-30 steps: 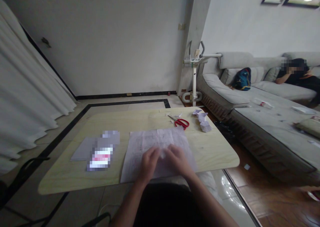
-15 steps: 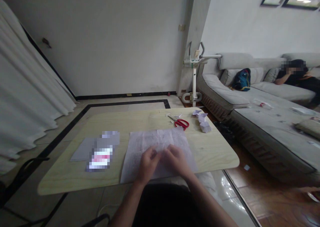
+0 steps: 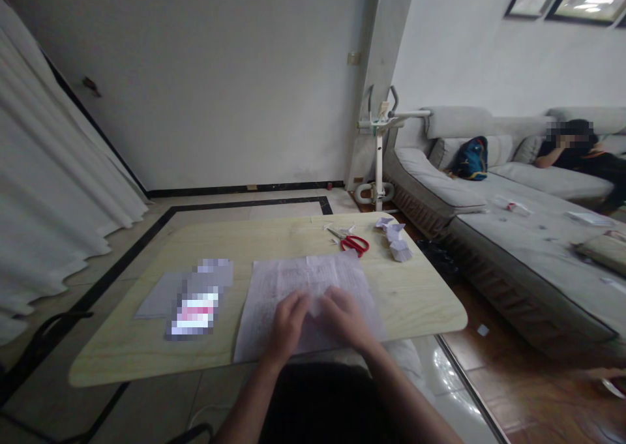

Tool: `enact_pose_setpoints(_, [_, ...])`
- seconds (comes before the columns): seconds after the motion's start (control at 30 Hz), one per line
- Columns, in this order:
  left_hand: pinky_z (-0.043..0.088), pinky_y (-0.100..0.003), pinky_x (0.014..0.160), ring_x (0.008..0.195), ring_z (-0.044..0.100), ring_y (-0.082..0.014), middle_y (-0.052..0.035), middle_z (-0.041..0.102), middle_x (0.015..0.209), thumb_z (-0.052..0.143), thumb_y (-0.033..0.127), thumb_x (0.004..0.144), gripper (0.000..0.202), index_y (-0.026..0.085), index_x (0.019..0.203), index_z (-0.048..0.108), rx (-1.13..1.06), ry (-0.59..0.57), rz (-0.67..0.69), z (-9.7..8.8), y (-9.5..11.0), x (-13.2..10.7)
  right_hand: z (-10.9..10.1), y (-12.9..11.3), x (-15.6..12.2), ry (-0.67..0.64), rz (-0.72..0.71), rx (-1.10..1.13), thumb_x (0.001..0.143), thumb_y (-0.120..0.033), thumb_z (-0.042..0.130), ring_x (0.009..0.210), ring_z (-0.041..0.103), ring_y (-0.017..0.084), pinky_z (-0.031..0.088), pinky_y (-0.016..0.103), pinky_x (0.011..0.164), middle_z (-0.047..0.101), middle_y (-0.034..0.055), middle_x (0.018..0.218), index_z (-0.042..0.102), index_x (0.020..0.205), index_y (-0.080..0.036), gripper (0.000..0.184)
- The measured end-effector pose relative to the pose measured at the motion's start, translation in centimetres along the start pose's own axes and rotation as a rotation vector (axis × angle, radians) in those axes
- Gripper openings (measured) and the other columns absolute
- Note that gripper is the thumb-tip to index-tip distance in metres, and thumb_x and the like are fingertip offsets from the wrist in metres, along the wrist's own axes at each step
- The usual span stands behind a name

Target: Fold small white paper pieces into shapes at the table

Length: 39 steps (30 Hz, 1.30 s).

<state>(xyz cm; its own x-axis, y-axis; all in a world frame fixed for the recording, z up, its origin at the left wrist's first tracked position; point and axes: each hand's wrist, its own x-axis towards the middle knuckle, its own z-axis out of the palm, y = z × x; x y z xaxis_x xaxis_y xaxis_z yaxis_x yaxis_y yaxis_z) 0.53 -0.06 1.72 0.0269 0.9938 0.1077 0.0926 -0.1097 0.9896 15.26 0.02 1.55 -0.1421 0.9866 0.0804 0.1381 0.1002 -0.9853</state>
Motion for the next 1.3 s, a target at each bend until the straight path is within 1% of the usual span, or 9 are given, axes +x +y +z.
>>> enact_pose_setpoints(0.13, [0.044, -0.023, 0.060, 0.065, 0.053, -0.0156, 0.0017, 0.056, 0.065, 0.060, 0.036, 0.079, 0.023, 0.016, 0.068, 0.062, -0.057, 0.013, -0.079, -0.1, -0.4, -0.2, -0.1, -0.1, -0.2, -0.031, -0.023, 0.005, 0.086, -0.038, 0.051, 0.059, 0.040, 0.012, 0.035, 0.021, 0.051, 0.041, -0.0040, 0.061, 0.044, 0.063, -0.020, 0.031])
enact_pose_setpoints(0.23, [0.043, -0.023, 0.055, 0.060, 0.052, -0.0148, 0.0023, 0.054, 0.062, 0.059, 0.038, 0.079, 0.024, 0.017, 0.067, 0.061, -0.090, 0.018, -0.117, 0.0, -0.4, -0.3, -0.3, 0.0, -0.3, -0.058, -0.002, 0.044, 0.085, -0.041, 0.053, 0.057, 0.039, 0.011, 0.033, 0.021, 0.050, 0.039, -0.0045, 0.060, 0.044, 0.062, -0.020, 0.033])
enact_pose_setpoints(0.33, [0.042, -0.022, 0.055, 0.059, 0.050, -0.0135, 0.0034, 0.051, 0.059, 0.056, 0.037, 0.083, 0.027, 0.018, 0.065, 0.057, -0.049, -0.022, -0.081, 0.0, 0.0, -0.3, -0.4, 0.4, -0.2, -0.043, 0.023, 0.095, 0.085, -0.043, 0.054, 0.055, 0.038, 0.011, 0.033, 0.021, 0.049, 0.038, -0.0051, 0.059, 0.044, 0.063, -0.020, 0.033])
enact_pose_setpoints(0.57, [0.041, -0.022, 0.056, 0.061, 0.051, -0.0136, 0.0022, 0.055, 0.064, 0.054, 0.039, 0.086, 0.025, 0.016, 0.078, 0.061, -0.077, -0.202, -0.007, -0.2, 0.2, -0.4, -0.1, 0.9, 0.2, 0.075, -0.023, 0.017, 0.085, -0.039, 0.050, 0.056, 0.043, 0.012, 0.036, 0.022, 0.052, 0.045, -0.0038, 0.059, 0.048, 0.062, -0.020, 0.030])
enact_pose_setpoints(0.67, [0.040, -0.022, 0.056, 0.062, 0.051, -0.0137, 0.0019, 0.054, 0.067, 0.056, 0.038, 0.084, 0.023, 0.016, 0.081, 0.060, -0.051, -0.209, -0.019, -0.1, -0.2, -0.4, 0.0, 0.6, 0.2, 0.088, -0.017, -0.016, 0.084, -0.038, 0.050, 0.057, 0.045, 0.013, 0.037, 0.022, 0.052, 0.047, -0.0035, 0.058, 0.048, 0.061, -0.020, 0.029])
enact_pose_setpoints(0.83, [0.037, -0.023, 0.055, 0.060, 0.048, -0.0134, 0.0028, 0.049, 0.061, 0.057, 0.036, 0.084, 0.026, 0.017, 0.065, 0.051, 0.034, -0.186, -0.034, 0.1, -0.4, -0.6, 0.0, 0.1, 0.2, 0.106, 0.016, -0.034, 0.084, -0.041, 0.049, 0.058, 0.045, 0.013, 0.038, 0.022, 0.053, 0.047, -0.0036, 0.058, 0.047, 0.061, -0.021, 0.031])
enact_pose_setpoints(1.0, [0.038, -0.023, 0.057, 0.061, 0.048, -0.0141, 0.0031, 0.047, 0.060, 0.056, 0.038, 0.084, 0.030, 0.019, 0.063, 0.048, 0.059, -0.212, -0.053, 0.1, -0.1, -0.8, -0.2, 0.3, 0.2, 0.099, 0.015, -0.019, 0.083, -0.039, 0.047, 0.057, 0.041, 0.013, 0.036, 0.023, 0.052, 0.039, -0.0041, 0.058, 0.039, 0.058, -0.021, 0.031])
enact_pose_setpoints(1.17, [0.039, -0.024, 0.058, 0.060, 0.051, -0.0153, 0.0022, 0.051, 0.058, 0.056, 0.039, 0.082, 0.029, 0.018, 0.063, 0.052, 0.051, -0.211, -0.085, -0.1, 0.2, -0.9, -0.4, 0.7, 0.4, 0.060, -0.008, -0.051, 0.080, -0.033, 0.046, 0.058, 0.040, 0.014, 0.035, 0.023, 0.052, 0.038, -0.0034, 0.057, 0.039, 0.057, -0.021, 0.028])
enact_pose_setpoints(1.3, [0.041, -0.025, 0.058, 0.059, 0.052, -0.0155, 0.0017, 0.052, 0.058, 0.056, 0.036, 0.081, 0.025, 0.017, 0.066, 0.058, 0.036, -0.219, -0.040, -0.1, 0.5, -0.9, -0.4, 0.7, 0.3, 0.030, -0.020, -0.061, 0.081, -0.034, 0.046, 0.058, 0.040, 0.013, 0.035, 0.022, 0.052, 0.038, -0.0032, 0.057, 0.040, 0.056, -0.021, 0.029])
